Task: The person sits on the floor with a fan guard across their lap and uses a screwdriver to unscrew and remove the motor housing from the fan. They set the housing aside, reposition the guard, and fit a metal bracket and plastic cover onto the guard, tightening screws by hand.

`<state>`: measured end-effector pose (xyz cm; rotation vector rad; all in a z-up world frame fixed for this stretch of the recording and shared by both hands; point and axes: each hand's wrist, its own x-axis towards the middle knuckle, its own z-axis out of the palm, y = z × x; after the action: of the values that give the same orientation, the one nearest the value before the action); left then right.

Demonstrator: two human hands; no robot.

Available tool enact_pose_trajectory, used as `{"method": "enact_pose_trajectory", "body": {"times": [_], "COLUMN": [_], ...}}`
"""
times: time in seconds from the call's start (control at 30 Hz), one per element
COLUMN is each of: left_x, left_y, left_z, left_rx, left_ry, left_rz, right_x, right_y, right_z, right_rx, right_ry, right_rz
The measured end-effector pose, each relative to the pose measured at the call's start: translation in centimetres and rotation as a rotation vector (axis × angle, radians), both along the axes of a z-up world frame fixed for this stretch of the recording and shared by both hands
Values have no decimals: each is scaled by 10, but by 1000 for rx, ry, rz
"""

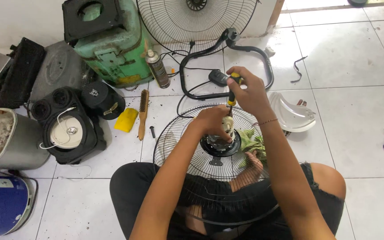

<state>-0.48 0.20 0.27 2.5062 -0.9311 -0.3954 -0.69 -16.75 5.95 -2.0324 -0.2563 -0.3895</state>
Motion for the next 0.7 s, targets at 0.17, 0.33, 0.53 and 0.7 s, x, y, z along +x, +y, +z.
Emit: {"method": "enact_pose_trajectory", "body": {"times": [0.17,0.33,0.53,0.7], "left_x": [2,3,2,-1], "left_y": [0,0,-2,-4], "left_z": [-2,-1,-3,8], "left_rx": [-34,-13,-26,57], "left_ry": [50,75,26,100], "left_rz": [16,30,-4,39], "right_x": [2,20,14,11], "right_y": [-5,-17,-11,0], "right_z": [4,-34,-36,-16], "right_rx": [241,476,534,319], "right_ry": [-25,150,58,-4], "right_rz": [284,415,361,106]}}
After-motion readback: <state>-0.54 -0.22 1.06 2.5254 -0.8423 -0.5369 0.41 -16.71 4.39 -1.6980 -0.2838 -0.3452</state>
